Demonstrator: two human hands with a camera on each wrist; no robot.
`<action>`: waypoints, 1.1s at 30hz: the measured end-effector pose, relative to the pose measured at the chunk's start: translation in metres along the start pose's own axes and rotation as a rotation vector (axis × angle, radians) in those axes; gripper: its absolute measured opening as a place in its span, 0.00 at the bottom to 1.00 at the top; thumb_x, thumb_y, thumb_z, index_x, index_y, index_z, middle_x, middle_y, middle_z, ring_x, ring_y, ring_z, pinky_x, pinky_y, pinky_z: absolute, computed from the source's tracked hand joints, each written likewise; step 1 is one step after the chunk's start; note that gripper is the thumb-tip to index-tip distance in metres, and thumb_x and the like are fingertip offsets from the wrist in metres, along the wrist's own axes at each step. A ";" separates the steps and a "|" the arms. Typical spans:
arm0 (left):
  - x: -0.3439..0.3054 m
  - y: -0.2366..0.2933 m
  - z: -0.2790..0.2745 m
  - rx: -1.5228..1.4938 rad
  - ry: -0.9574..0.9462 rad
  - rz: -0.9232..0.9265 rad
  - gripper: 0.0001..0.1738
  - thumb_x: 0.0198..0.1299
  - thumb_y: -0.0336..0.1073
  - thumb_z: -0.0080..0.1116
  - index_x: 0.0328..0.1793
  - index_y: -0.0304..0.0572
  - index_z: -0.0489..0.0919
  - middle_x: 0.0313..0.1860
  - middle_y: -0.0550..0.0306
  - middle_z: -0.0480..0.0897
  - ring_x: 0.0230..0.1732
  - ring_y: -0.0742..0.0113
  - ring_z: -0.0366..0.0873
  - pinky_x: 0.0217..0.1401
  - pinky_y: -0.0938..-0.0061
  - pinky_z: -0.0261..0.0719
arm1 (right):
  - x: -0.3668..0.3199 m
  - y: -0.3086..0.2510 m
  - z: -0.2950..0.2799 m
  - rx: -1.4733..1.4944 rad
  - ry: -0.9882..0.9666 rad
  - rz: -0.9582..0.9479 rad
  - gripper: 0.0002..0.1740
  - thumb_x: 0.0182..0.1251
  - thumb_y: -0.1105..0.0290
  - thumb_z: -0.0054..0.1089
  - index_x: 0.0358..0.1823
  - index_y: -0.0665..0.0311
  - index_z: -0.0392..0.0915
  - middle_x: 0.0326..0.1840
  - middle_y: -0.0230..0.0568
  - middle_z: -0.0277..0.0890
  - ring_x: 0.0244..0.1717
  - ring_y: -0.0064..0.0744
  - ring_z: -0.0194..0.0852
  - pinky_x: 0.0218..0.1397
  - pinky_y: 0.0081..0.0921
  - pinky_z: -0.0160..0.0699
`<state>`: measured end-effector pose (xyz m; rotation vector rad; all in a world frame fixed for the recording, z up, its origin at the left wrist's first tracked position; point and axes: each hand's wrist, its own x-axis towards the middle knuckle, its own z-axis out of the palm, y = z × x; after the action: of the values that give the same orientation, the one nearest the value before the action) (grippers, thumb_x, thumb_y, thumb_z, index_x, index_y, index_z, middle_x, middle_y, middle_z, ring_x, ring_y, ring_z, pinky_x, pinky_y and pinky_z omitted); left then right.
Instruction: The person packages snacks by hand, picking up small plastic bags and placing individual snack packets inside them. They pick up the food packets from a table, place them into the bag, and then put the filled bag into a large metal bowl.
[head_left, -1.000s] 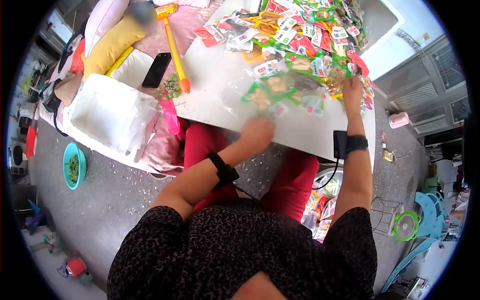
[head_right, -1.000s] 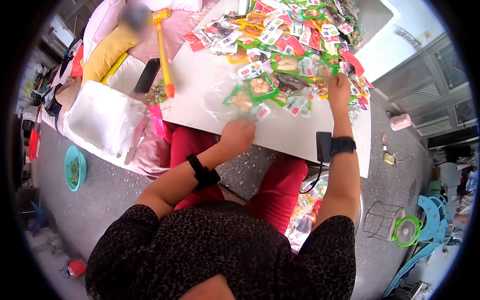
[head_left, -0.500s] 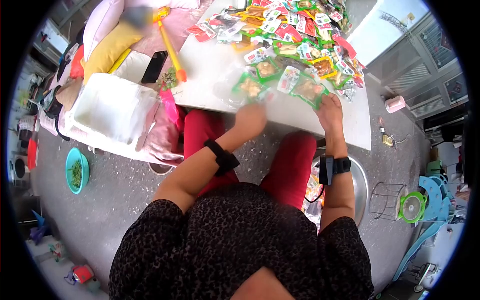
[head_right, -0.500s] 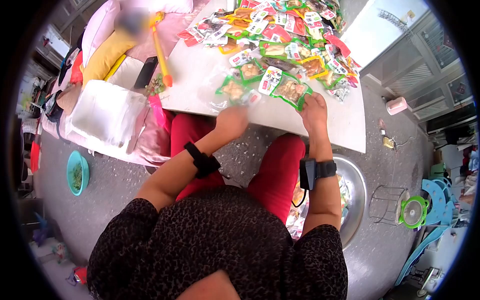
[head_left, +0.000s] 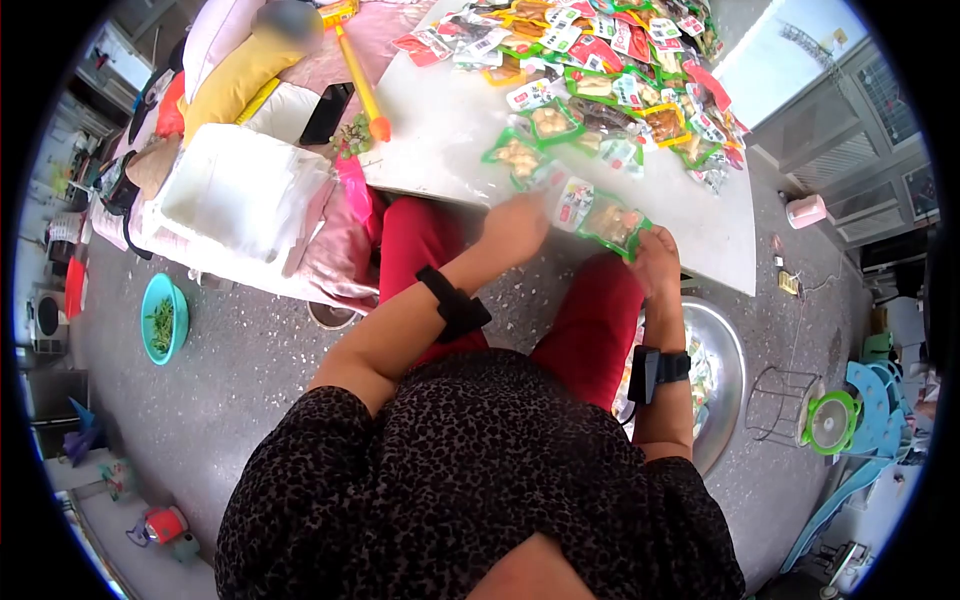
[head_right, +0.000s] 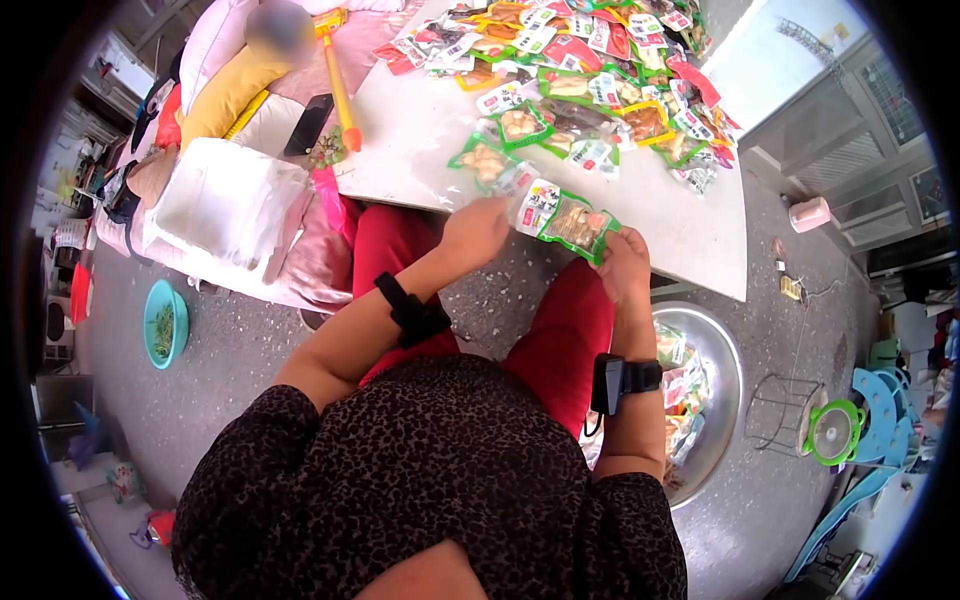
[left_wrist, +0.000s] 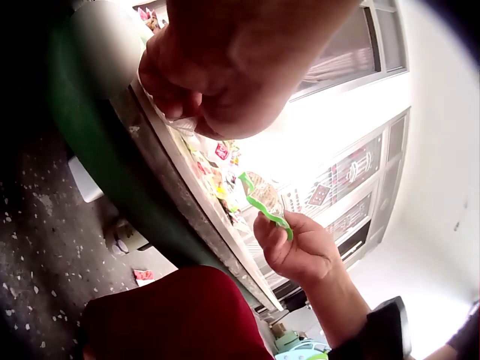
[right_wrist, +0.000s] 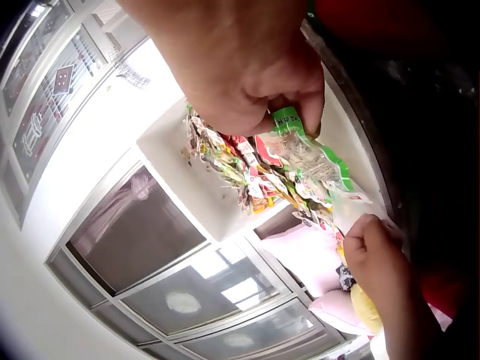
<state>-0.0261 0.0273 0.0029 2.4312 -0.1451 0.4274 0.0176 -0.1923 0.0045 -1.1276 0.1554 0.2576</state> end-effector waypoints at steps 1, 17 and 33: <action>0.000 0.002 -0.001 -0.028 -0.004 -0.009 0.11 0.49 0.36 0.41 0.35 0.39 0.70 0.32 0.47 0.73 0.37 0.50 0.70 0.38 0.60 0.68 | -0.002 0.003 -0.001 -0.007 0.005 0.023 0.03 0.56 0.77 0.42 0.28 0.62 0.65 0.22 0.34 0.69 0.18 0.22 0.66 0.18 0.20 0.66; 0.008 0.019 0.005 0.093 -0.008 0.085 0.06 0.48 0.33 0.43 0.29 0.40 0.68 0.26 0.48 0.72 0.30 0.49 0.71 0.30 0.59 0.69 | 0.001 0.021 0.024 0.171 -0.090 0.118 0.06 0.56 0.76 0.43 0.35 0.62 0.67 0.31 0.36 0.70 0.28 0.28 0.69 0.28 0.26 0.70; 0.004 0.012 0.003 0.120 0.151 0.224 0.05 0.41 0.31 0.49 0.27 0.42 0.69 0.29 0.51 0.71 0.35 0.51 0.70 0.32 0.61 0.67 | 0.033 0.020 0.086 -0.859 -0.457 0.110 0.06 0.51 0.74 0.43 0.29 0.64 0.70 0.20 0.32 0.70 0.19 0.21 0.67 0.18 0.15 0.64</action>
<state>-0.0241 0.0160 0.0088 2.4976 -0.3372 0.7374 0.0426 -0.1022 0.0151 -1.8731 -0.3364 0.7138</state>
